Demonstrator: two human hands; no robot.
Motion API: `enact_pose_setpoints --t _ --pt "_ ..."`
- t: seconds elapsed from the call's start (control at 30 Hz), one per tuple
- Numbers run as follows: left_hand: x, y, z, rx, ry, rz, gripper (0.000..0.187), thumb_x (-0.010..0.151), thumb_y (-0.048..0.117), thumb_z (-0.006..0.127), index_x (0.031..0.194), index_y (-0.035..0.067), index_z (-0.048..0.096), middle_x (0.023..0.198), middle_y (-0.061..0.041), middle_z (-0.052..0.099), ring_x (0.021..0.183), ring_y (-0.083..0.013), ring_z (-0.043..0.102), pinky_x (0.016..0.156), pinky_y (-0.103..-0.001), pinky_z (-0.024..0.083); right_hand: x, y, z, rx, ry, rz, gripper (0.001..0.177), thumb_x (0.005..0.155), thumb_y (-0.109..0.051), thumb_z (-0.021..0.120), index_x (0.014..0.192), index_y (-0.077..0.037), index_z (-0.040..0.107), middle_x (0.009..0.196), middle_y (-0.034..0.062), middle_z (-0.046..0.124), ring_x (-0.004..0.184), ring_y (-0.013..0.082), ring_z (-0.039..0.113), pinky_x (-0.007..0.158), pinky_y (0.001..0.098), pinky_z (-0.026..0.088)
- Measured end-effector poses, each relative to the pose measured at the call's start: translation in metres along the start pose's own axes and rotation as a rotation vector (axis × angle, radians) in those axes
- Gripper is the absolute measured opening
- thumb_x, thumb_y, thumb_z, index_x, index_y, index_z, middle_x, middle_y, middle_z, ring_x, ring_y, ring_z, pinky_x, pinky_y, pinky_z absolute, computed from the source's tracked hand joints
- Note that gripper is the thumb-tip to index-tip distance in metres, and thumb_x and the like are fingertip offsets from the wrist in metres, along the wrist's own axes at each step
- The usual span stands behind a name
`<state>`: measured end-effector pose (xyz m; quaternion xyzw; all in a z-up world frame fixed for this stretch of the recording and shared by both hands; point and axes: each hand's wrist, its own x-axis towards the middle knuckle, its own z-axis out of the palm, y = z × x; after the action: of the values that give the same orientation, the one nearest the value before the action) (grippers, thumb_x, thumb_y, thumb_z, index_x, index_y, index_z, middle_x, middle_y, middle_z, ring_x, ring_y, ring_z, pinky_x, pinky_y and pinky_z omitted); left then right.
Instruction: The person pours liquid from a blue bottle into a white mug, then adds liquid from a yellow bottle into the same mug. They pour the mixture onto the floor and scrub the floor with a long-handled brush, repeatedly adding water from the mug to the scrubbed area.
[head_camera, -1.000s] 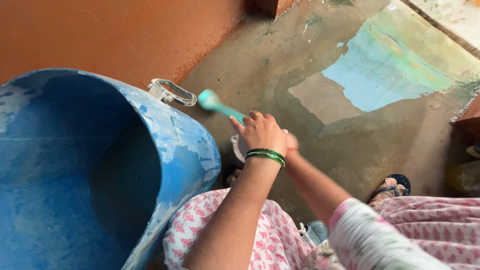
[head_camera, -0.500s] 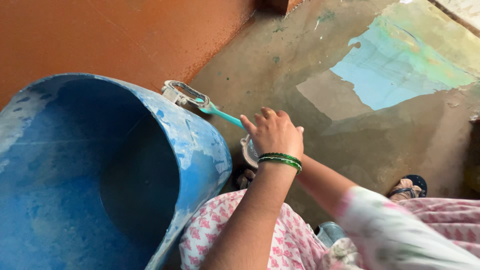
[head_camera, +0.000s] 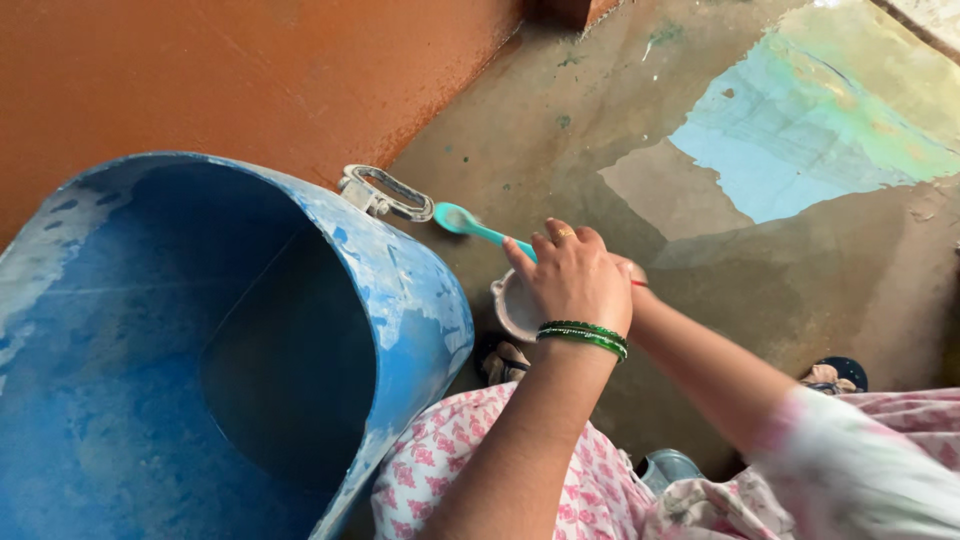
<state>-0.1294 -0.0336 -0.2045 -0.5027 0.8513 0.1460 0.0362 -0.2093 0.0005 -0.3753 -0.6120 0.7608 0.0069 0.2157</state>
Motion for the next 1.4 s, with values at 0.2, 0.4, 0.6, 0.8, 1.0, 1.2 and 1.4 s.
enact_pose_setpoints --t 0.2,0.4,0.6,0.8,1.0,1.2,1.4 --pt "0.008 -0.006 0.006 -0.003 0.003 -0.033 0.056 0.08 0.049 0.076 0.118 0.008 0.07 0.132 -0.016 0.06 0.126 -0.0365 0.055 0.117 -0.061 0.021 0.045 -0.03 0.064 0.551 0.267 0.098 0.025 0.104 -0.036 0.053 0.119 -0.018 0.063 0.123 0.0065 0.062 0.116 0.0186 0.055 0.099 0.0334 0.045" --pt "0.005 -0.011 0.005 -0.036 0.089 0.022 0.05 0.084 0.042 0.073 0.118 0.006 0.069 0.132 -0.018 0.06 0.124 -0.0347 0.056 0.116 -0.063 0.023 0.014 0.06 0.0 0.12 -0.143 0.279 0.037 0.09 -0.041 0.063 0.123 -0.024 0.065 0.119 0.008 0.07 0.114 0.03 0.064 0.089 0.0436 0.052" --pt "0.004 -0.016 -0.009 -0.087 0.076 0.002 0.061 0.08 0.045 0.075 0.123 0.003 0.065 0.136 -0.019 0.057 0.125 -0.0355 0.055 0.114 -0.064 0.023 0.07 0.029 -0.004 -0.07 -0.171 0.174 0.037 0.093 -0.046 0.058 0.119 -0.023 0.071 0.104 0.0077 0.079 0.097 0.0296 0.078 0.081 0.0447 0.059" --pt "0.017 -0.025 -0.021 -0.073 0.073 -0.055 0.057 0.082 0.043 0.075 0.122 0.003 0.064 0.134 -0.019 0.057 0.127 -0.0346 0.053 0.113 -0.066 0.023 0.159 -0.048 0.029 -0.258 -0.232 -0.185 0.049 0.092 -0.062 0.055 0.115 -0.024 0.075 0.107 0.004 0.078 0.1 0.0271 0.076 0.08 0.0456 0.058" --pt "0.023 -0.031 -0.017 -0.044 0.0 -0.097 0.055 0.084 0.042 0.074 0.123 0.004 0.064 0.143 -0.02 0.053 0.126 -0.0352 0.053 0.114 -0.066 0.021 0.219 0.089 -0.062 -0.331 -0.159 0.265 0.063 0.091 -0.077 0.052 0.112 -0.024 0.079 0.11 0.0004 0.077 0.102 0.0245 0.074 0.08 0.0466 0.057" --pt "0.022 -0.024 -0.015 -0.021 -0.006 -0.077 0.057 0.083 0.042 0.075 0.124 0.003 0.064 0.144 -0.022 0.052 0.127 -0.0366 0.051 0.113 -0.066 0.022 0.172 0.118 -0.071 -0.241 -0.106 0.266 0.06 0.095 -0.073 0.05 0.108 -0.023 0.08 0.103 0.0055 0.08 0.097 0.026 0.077 0.082 0.0411 0.059" --pt "0.021 -0.019 -0.008 -0.001 -0.064 -0.083 0.053 0.085 0.042 0.074 0.119 0.002 0.064 0.139 -0.022 0.054 0.128 -0.0367 0.051 0.114 -0.066 0.022 0.202 -0.001 0.003 -0.352 -0.219 -0.135 0.056 0.089 -0.073 0.055 0.107 -0.026 0.077 0.099 0.002 0.078 0.093 0.0256 0.077 0.076 0.0452 0.06"
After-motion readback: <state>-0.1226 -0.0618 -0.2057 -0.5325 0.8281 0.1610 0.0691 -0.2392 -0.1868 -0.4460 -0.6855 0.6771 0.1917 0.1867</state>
